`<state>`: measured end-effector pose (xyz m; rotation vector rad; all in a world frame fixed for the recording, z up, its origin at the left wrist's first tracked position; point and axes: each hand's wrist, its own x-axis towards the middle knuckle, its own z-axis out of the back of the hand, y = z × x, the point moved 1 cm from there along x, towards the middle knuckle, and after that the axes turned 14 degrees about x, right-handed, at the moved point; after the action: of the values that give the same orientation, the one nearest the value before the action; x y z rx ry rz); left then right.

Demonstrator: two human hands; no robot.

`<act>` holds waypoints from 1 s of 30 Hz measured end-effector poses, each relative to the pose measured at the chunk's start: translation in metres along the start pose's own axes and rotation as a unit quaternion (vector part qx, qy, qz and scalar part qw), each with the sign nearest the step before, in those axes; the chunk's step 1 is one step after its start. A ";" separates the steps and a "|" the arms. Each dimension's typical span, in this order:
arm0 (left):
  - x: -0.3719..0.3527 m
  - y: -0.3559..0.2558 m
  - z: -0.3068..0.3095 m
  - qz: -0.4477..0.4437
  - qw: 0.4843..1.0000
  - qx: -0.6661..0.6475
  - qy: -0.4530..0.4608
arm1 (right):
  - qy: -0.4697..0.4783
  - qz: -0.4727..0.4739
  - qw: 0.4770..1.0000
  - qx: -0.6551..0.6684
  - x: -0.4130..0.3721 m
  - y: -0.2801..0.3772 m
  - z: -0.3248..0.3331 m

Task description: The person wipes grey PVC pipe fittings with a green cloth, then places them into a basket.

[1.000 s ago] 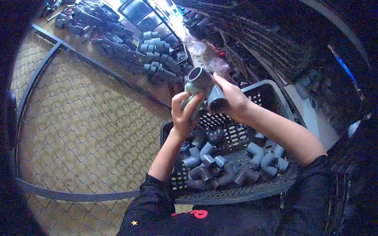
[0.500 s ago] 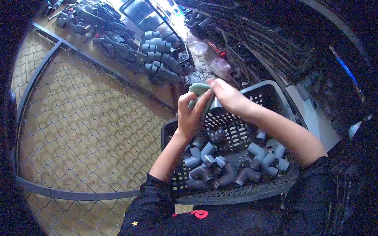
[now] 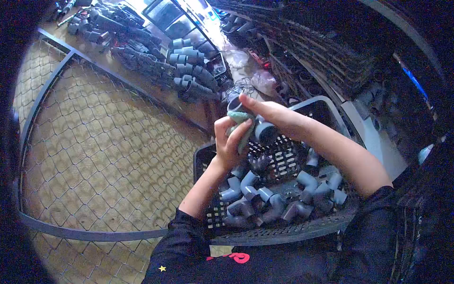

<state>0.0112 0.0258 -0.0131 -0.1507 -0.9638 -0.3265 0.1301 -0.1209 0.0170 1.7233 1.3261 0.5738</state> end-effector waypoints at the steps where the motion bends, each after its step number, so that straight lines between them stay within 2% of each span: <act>1: 0.002 -0.001 0.001 0.009 1.000 -0.010 0.013 | 0.002 -0.003 1.000 0.023 0.003 -0.002 0.002; 3: -0.007 0.008 -0.007 0.025 1.000 -0.019 0.000 | 0.025 0.049 0.993 0.107 0.012 -0.006 0.002; 5: -0.013 0.015 -0.014 0.046 0.997 -0.054 -0.027 | 0.036 0.092 0.989 0.107 0.011 -0.007 0.006; 6: -0.011 0.012 -0.008 0.046 0.998 -0.037 -0.009 | 0.032 0.069 0.990 0.116 0.010 -0.007 0.006; 9: 0.000 0.006 -0.005 0.037 0.998 -0.008 -0.051 | 0.014 0.009 0.992 0.126 0.007 -0.004 0.004; 11: 0.002 0.007 -0.005 0.070 0.995 -0.019 -0.071 | -0.006 -0.019 0.994 0.109 0.001 0.001 -0.005; 12: 0.009 0.004 -0.003 0.094 0.994 -0.015 -0.049 | 0.011 -0.044 0.992 0.118 0.007 -0.005 0.004; 15: 0.013 -0.007 -0.008 0.152 0.988 -0.020 0.015 | -0.061 -0.004 0.985 0.164 0.015 -0.020 0.012; 16: 0.010 -0.009 -0.010 0.137 0.989 -0.027 0.049 | -0.088 0.059 0.980 0.167 0.019 -0.019 0.010; 17: 0.007 -0.015 -0.010 0.122 0.987 0.001 0.100 | -0.110 0.064 0.980 0.156 0.014 -0.015 0.014; 19: -0.005 -0.024 -0.018 0.126 0.982 -0.012 0.141 | -0.104 0.097 0.970 0.196 0.015 -0.008 0.018; 23: 0.000 -0.023 -0.017 0.093 0.993 0.011 0.074 | -0.091 0.077 0.973 0.197 0.015 -0.008 0.012; 24: 0.002 -0.019 -0.016 0.109 0.991 0.017 0.080 | -0.096 0.093 0.973 0.186 0.012 -0.007 0.005; 25: 0.004 -0.015 -0.015 0.124 0.989 0.025 0.070 | -0.147 0.162 0.967 0.130 0.020 -0.015 0.005; 27: 0.010 -0.013 -0.013 0.141 0.990 -0.001 0.020 | -0.099 0.110 0.967 0.205 0.018 -0.018 0.004; 30: 0.002 -0.023 -0.013 0.176 0.978 -0.037 0.104 | -0.061 0.121 0.969 0.207 0.018 -0.016 0.006</act>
<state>0.0144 0.0005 -0.0190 -0.3445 -0.7019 -0.0488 0.1318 -0.1055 -0.0025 2.2458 1.2148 0.3283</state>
